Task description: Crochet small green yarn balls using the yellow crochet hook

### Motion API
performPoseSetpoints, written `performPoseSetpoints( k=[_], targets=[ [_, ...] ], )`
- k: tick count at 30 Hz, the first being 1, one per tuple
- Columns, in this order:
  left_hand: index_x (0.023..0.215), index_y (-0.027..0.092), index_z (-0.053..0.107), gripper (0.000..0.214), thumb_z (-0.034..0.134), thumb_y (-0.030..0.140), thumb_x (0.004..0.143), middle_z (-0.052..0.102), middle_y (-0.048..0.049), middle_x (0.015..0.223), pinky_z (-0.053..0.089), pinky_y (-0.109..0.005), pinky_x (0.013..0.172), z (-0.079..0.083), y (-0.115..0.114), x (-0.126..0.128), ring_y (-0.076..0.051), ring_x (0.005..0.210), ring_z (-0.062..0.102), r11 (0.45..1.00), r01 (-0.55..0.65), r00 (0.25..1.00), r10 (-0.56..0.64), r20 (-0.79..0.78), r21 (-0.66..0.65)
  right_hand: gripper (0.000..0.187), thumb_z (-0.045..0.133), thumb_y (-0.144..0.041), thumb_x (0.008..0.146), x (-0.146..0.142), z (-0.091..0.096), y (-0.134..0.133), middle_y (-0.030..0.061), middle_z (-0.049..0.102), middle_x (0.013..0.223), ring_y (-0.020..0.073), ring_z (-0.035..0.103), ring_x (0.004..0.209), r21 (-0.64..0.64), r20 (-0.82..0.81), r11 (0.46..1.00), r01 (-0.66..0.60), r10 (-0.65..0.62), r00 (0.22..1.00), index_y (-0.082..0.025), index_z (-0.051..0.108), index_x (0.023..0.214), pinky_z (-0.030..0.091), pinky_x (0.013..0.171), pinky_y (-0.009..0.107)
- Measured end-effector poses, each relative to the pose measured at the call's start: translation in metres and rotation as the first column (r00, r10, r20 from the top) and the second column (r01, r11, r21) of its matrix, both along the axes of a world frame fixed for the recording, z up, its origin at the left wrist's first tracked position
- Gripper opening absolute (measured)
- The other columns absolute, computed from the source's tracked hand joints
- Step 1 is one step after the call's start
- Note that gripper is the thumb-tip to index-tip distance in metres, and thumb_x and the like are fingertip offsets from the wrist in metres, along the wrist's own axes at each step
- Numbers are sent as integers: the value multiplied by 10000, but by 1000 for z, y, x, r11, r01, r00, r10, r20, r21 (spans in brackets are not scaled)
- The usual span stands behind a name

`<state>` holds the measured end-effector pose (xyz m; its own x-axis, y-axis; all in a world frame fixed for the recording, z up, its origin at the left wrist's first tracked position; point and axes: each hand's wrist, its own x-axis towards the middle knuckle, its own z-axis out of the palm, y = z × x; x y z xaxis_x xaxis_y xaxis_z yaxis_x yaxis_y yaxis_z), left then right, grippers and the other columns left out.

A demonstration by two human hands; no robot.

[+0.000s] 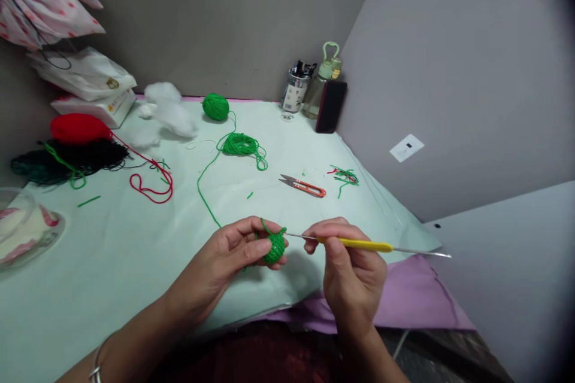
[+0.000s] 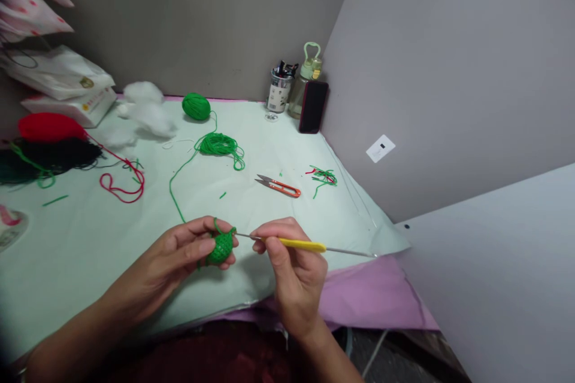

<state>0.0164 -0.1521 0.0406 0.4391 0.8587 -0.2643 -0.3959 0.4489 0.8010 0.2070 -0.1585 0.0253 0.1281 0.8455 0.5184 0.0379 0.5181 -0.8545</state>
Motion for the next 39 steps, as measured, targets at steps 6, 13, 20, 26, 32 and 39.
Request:
performPoseSetpoints(
  k=[6, 13, 20, 26, 32, 39],
  targets=[
    [1019, 203, 744, 178, 772, 323, 892, 747, -22, 920, 488, -305, 843, 0, 1, 0, -171, 844, 691, 1000, 7, 1000, -7, -21, 12, 205, 565, -180, 1011, -1, 1, 1, 28, 684, 846, 158, 617, 725, 12, -11, 999, -37, 37, 999, -250, 757, 1018, 508, 626, 312],
    [1001, 189, 741, 198, 782, 335, 874, 746, -33, 900, 495, -328, 840, 1, 1, 0, -187, 831, 695, 1000, -3, 999, 4, -47, 22, 213, 558, -140, 1006, 1, 1, 0, 23, 690, 859, 151, 623, 737, 7, 38, 999, -32, 32, 999, -237, 747, 1019, 513, 650, 303],
    [1029, 214, 738, 175, 767, 328, 900, 746, -13, 908, 493, -302, 851, -2, 1, 2, -170, 860, 690, 998, 0, 998, 3, -65, 56, 282, 545, -30, 965, 4, 3, -5, 38, 710, 916, 169, 659, 841, 133, 271, 990, -43, 5, 963, -212, 704, 1110, 539, 740, 326],
    [1034, 216, 736, 207, 793, 338, 876, 711, -3, 885, 474, -286, 832, -1, 0, 2, -170, 863, 651, 996, -41, 989, 51, -138, 79, 336, 557, -5, 929, 0, 5, -6, 82, 727, 991, 189, 702, 888, 273, 493, 960, -68, -79, 866, -202, 674, 1175, 589, 730, 313],
    [1041, 263, 760, 237, 850, 302, 825, 718, 8, 956, 455, -257, 880, -1, 0, 4, -153, 949, 625, 995, -56, 993, 63, -100, 77, 342, 572, -63, 961, -1, -2, -6, 81, 745, 1017, 197, 722, 877, 294, 466, 955, -32, -114, 877, -246, 684, 1227, 613, 701, 324],
    [1260, 366, 741, 516, 892, 288, 772, 656, 16, 982, 451, -269, 892, -5, -3, 7, -153, 955, 608, 1000, 4, 999, -4, -41, 11, 422, 622, -46, 939, -6, -18, -6, 68, 750, 1044, 198, 728, 890, 319, 334, 946, 59, -171, 927, -297, 713, 1265, 615, 691, 329]
  ],
)
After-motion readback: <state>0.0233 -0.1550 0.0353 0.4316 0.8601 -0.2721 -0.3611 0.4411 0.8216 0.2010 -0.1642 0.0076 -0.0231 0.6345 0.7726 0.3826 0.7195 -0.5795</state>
